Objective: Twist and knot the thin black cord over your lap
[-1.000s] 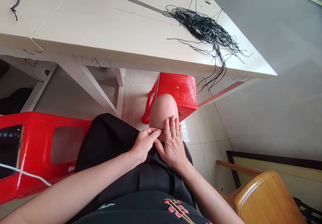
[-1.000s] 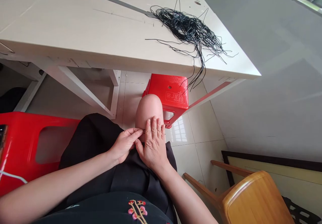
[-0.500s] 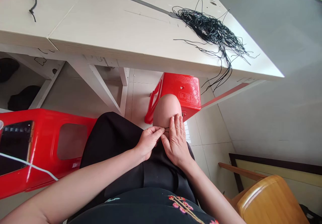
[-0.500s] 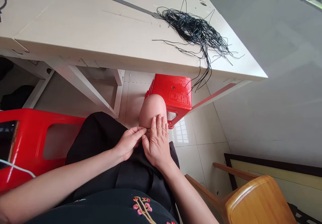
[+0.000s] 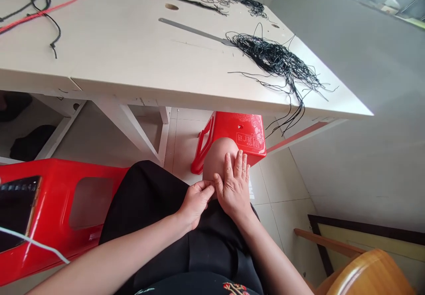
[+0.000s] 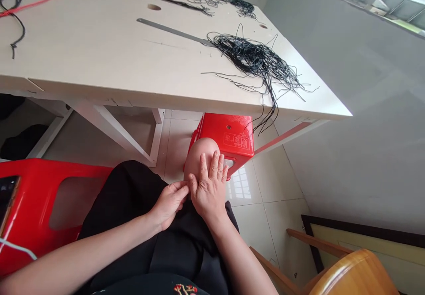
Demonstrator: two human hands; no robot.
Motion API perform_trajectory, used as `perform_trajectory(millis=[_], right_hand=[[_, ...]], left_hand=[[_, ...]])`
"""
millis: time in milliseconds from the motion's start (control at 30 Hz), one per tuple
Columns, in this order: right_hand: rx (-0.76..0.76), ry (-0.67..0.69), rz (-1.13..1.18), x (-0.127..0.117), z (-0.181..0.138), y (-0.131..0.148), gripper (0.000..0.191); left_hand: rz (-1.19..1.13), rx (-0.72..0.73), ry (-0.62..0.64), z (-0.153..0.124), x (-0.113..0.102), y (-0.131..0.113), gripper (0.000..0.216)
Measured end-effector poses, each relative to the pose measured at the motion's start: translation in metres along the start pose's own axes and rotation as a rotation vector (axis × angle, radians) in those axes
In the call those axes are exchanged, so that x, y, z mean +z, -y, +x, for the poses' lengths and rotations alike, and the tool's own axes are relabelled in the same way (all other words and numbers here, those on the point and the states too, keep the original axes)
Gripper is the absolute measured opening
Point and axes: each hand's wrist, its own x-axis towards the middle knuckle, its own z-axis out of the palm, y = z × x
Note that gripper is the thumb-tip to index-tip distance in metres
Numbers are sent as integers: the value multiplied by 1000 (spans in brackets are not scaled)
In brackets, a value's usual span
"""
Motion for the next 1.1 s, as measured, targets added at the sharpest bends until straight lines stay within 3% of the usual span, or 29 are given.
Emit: perform_trajectory(millis=[433, 933, 1100], right_hand=[[17, 33, -4, -9, 19, 4, 57], [65, -32, -72, -4, 66, -5, 64], [100, 14, -20, -2, 80, -6, 65]], left_hand=[[-55, 52, -5, 3, 5, -10, 22], [-88, 160, 22, 19, 19, -25, 19], [-99, 157, 37, 24, 22, -30, 19]])
